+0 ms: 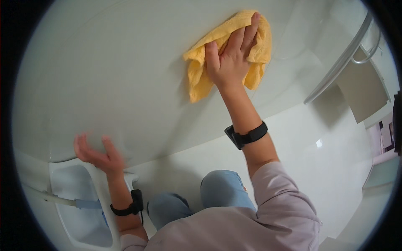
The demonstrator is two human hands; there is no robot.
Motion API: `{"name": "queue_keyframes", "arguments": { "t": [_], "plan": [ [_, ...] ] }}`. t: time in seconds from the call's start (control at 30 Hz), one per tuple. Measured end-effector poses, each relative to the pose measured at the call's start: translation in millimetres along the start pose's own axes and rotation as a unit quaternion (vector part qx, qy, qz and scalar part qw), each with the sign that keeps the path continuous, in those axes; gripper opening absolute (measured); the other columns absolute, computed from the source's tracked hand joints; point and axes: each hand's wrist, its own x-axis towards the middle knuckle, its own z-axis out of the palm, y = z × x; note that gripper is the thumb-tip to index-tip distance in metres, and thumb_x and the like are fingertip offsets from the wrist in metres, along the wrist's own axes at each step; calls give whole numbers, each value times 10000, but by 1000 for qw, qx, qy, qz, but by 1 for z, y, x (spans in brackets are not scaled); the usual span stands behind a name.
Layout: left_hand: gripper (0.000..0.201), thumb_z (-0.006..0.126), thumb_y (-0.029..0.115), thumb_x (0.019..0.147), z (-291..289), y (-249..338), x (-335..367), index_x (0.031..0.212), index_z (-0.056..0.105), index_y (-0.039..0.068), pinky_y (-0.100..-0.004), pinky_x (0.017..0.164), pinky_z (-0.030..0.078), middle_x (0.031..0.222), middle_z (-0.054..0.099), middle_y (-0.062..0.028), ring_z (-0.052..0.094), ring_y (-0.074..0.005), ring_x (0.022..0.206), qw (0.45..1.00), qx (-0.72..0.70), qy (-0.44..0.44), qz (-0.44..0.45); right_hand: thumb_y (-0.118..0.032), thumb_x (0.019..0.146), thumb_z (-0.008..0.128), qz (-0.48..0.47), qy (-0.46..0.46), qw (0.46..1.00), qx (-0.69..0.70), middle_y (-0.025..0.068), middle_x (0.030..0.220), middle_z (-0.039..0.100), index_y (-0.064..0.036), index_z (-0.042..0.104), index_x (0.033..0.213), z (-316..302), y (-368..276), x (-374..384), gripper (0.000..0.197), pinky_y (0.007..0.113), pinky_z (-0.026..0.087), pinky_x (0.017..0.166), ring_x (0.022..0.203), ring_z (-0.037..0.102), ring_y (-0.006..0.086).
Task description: Cleaning the bathroom wall with a yellow cloth.
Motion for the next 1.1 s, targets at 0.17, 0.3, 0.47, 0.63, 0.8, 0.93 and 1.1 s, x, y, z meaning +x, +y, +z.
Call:
{"name": "queue_keyframes", "arguments": {
  "t": [0.17,0.3,0.47,0.63,0.8,0.93,1.1],
  "plan": [
    [518,529,240,920,23,-9,41,1320,375,-52,-465,1053,261,1436,197,-257,249,-398,1307,990,46,60,117,-366,821,496,71,-48,994,74,277,1476,207,29,378,1343,-10,18,-52,665,463,273,1051,1342,248,442],
    [531,471,239,946,38,-21,62,1364,329,-55,-471,1078,212,1459,155,-266,213,-397,1337,973,104,62,194,-314,676,570,121,-46,991,37,242,1455,289,-5,469,1280,-18,47,-126,686,420,341,1029,1315,322,408],
    [544,313,319,987,52,-10,73,1380,304,-57,-472,1079,206,1445,232,-266,225,-396,1339,962,119,102,225,-393,812,550,218,-115,967,-66,172,1434,327,-32,345,1368,-32,93,-280,694,448,235,1088,1362,235,376],
    [555,249,322,996,69,7,74,1384,289,-72,-469,1084,201,1443,271,-266,234,-394,1349,954,156,110,231,-500,892,450,489,-37,871,-15,141,1416,337,-68,268,1409,-40,137,-404,698,429,236,1092,1312,302,328],
    [553,219,329,1000,60,12,78,1416,259,-35,-473,1098,168,1472,233,-243,229,-385,1357,954,140,104,243,-661,887,347,741,210,522,365,17,1367,379,-199,284,1408,-56,141,-442,698,395,299,1061,1234,371,229],
    [540,221,308,1004,57,18,81,1411,255,-46,-470,1108,167,1473,234,-235,224,-382,1360,944,153,114,268,-652,891,338,793,219,435,366,37,1363,379,-186,309,1386,-59,139,-456,681,385,320,1041,1217,377,236],
    [560,227,325,999,53,26,81,1400,259,-65,-452,1107,174,1465,235,-252,206,-386,1364,957,130,126,226,-615,895,347,816,197,283,463,73,1374,338,-145,290,1376,-55,136,-467,675,406,258,1066,1219,335,264]
  ]
}}
